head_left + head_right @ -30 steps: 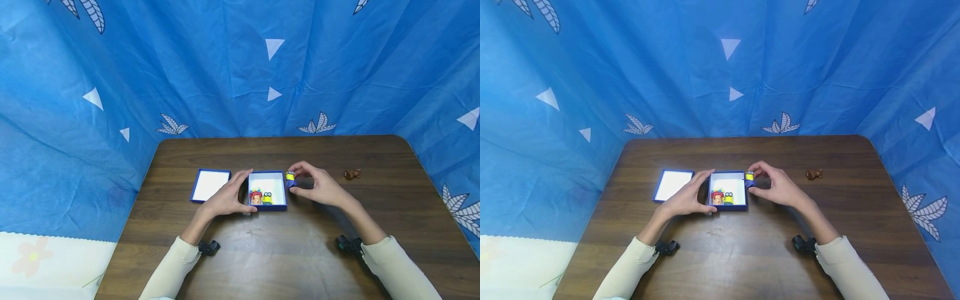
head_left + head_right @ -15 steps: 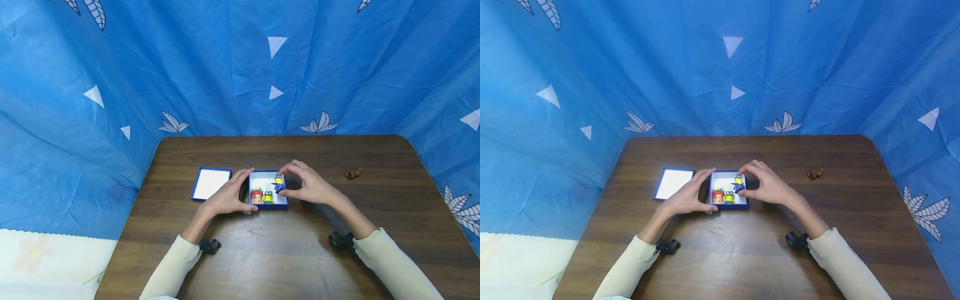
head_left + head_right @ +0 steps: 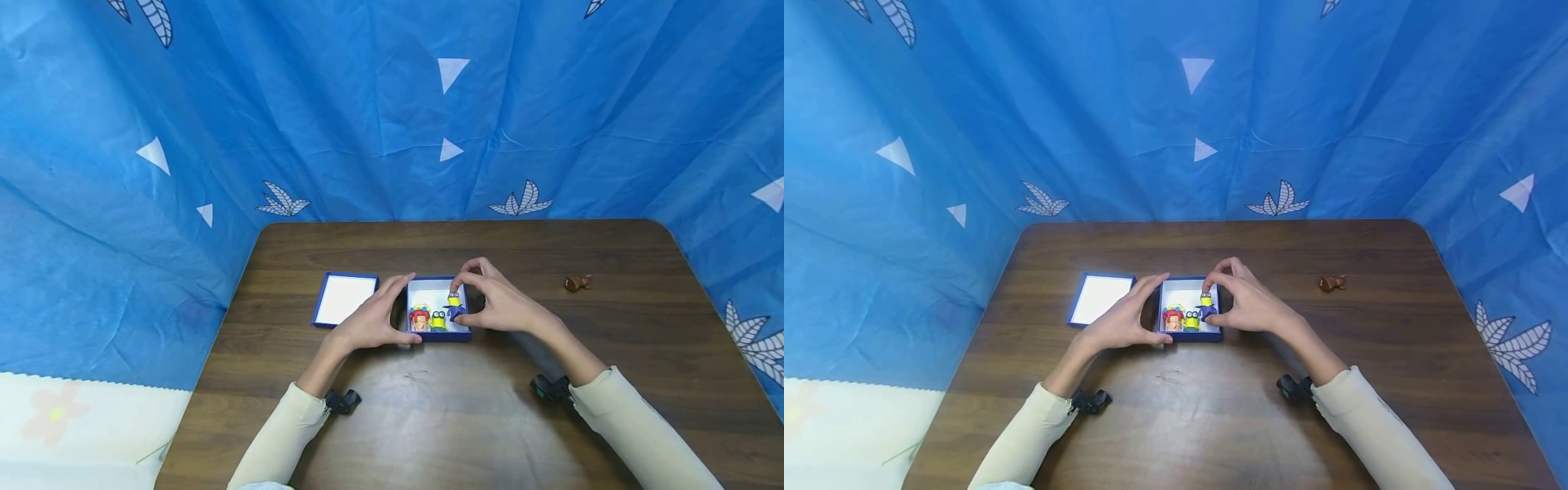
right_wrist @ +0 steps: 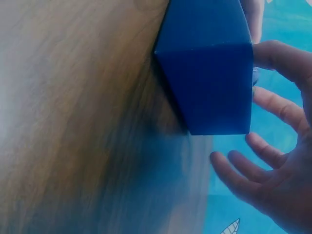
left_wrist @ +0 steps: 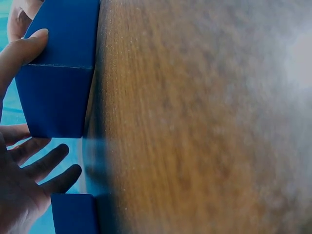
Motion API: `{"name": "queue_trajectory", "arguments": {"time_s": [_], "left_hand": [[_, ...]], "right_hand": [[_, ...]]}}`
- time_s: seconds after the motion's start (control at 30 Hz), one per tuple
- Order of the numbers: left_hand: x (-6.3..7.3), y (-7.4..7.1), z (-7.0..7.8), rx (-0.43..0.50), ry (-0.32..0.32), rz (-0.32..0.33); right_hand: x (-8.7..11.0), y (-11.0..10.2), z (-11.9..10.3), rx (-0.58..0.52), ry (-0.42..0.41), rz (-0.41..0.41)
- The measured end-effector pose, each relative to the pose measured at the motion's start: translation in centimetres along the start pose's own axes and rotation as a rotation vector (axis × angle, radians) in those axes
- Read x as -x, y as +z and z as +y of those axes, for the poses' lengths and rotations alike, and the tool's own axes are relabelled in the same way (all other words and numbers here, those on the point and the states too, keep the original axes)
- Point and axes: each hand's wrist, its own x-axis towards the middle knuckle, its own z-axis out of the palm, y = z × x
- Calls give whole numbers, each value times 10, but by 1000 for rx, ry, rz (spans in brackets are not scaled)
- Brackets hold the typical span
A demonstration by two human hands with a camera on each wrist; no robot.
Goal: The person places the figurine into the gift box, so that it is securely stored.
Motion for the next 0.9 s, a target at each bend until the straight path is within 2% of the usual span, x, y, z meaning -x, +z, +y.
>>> {"name": "queue_trajectory", "arguments": {"time_s": [0.27, 0.57, 0.9], "left_hand": [[0, 0, 0, 0, -2, -1], [-1, 2, 0, -6, -10, 1], [0, 1, 0, -12, -18, -2]], "right_hand": [[-4, -2, -12, 58, 43, -58], [-11, -5, -25, 152, 118, -167], [-18, 1, -33, 266, 183, -195]]}}
